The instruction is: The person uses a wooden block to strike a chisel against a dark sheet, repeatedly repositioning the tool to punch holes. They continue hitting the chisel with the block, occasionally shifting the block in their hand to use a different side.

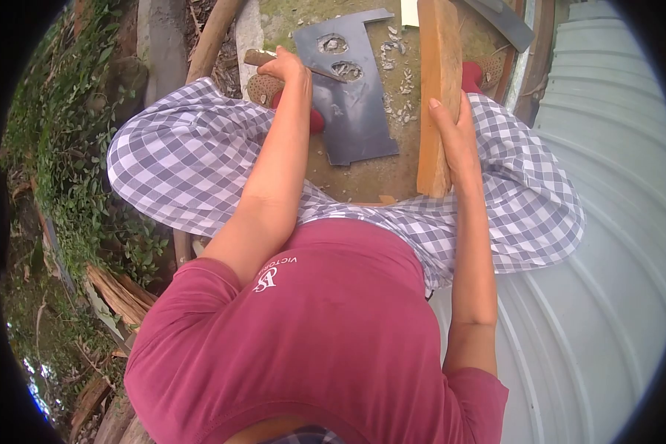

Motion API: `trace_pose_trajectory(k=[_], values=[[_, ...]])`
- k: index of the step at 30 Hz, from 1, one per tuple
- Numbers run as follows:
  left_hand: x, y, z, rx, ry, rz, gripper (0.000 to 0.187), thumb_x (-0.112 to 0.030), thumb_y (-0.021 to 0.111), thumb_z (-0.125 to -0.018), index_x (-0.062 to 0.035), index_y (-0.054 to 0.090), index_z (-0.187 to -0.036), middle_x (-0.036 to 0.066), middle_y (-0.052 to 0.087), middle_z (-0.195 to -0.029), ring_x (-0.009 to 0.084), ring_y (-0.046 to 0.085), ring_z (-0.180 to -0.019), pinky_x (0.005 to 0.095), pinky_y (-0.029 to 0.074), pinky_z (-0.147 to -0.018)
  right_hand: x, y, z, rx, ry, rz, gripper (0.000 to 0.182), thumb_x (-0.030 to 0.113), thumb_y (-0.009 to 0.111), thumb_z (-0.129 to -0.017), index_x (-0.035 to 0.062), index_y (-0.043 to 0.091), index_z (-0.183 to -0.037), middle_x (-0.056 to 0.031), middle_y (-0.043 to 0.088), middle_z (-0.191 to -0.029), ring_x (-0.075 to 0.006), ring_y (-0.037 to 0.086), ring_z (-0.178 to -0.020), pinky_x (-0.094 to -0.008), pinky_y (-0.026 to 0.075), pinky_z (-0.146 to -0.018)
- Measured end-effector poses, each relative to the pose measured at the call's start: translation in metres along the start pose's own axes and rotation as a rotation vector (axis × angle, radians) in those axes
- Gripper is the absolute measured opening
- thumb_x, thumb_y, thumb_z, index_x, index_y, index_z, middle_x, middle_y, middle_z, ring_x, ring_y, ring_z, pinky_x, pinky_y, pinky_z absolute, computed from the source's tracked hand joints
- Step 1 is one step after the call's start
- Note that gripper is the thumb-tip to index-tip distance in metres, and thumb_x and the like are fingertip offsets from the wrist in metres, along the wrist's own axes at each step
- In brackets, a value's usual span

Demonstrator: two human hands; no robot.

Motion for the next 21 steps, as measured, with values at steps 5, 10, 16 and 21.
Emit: trace_pose_trajectory(k=[5,10,16,21], values=[[0.008,0.003,0.006,0.024,0.124,-0.019,0.050,-0.001,0.058,-0.083,0.0073,0.026,-0.121,0.029,0.042,-0.118,0.0401,0.049,-0.109,0.0468,0.039,-0.095,0.094,0.031,-0.036,0.201,-0.204,0.473,0.081,0.049,0.062,-0.077,0.0019,0.036,-0.137,-0.0185,0.051,-0.124,-0.0223,0.052,-0.113,-0.0345,0.043,-0.090],[-0.005,-0.003,0.028,0.091,0.156,0.008,0.061,-0.005,0.058,-0.084,0.0069,0.023,-0.131,0.029,0.042,-0.121,0.0423,0.046,-0.112,0.0477,0.036,-0.096,0.205,0.107,-0.037,0.249,-0.614,0.909,0.088,0.047,0.059,-0.070,0.0031,0.030,-0.140,-0.0303,0.058,-0.107,-0.0361,0.060,-0.099,-0.0384,0.046,-0.086],[-0.015,-0.005,0.038,0.077,0.187,-0.069,0.051,0.001,0.059,-0.082,0.0056,0.027,-0.121,0.029,0.042,-0.119,0.0393,0.048,-0.112,0.0469,0.037,-0.097,0.212,0.175,-0.048,0.599,-0.896,1.292,0.078,0.046,0.060,-0.070,0.0018,0.041,-0.132,-0.0250,0.064,-0.095,-0.0383,0.062,-0.090,-0.0420,0.049,-0.078],[-0.015,-0.008,0.037,0.135,0.178,0.060,0.054,-0.002,0.059,-0.082,0.0079,0.025,-0.123,0.032,0.041,-0.121,0.0416,0.049,-0.111,0.0478,0.038,-0.097,0.226,0.172,-0.065,0.754,-0.772,1.819,0.069,0.044,0.060,-0.071,0.0046,0.049,-0.127,-0.0204,0.064,-0.104,-0.0354,0.062,-0.094,-0.0418,0.048,-0.083]])
Point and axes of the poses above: each hand's wrist, its own z-axis away from the middle knuckle, its own y-axis out of the palm, x = y × z, the point moved 2 cm from there along -z, towards the middle knuckle
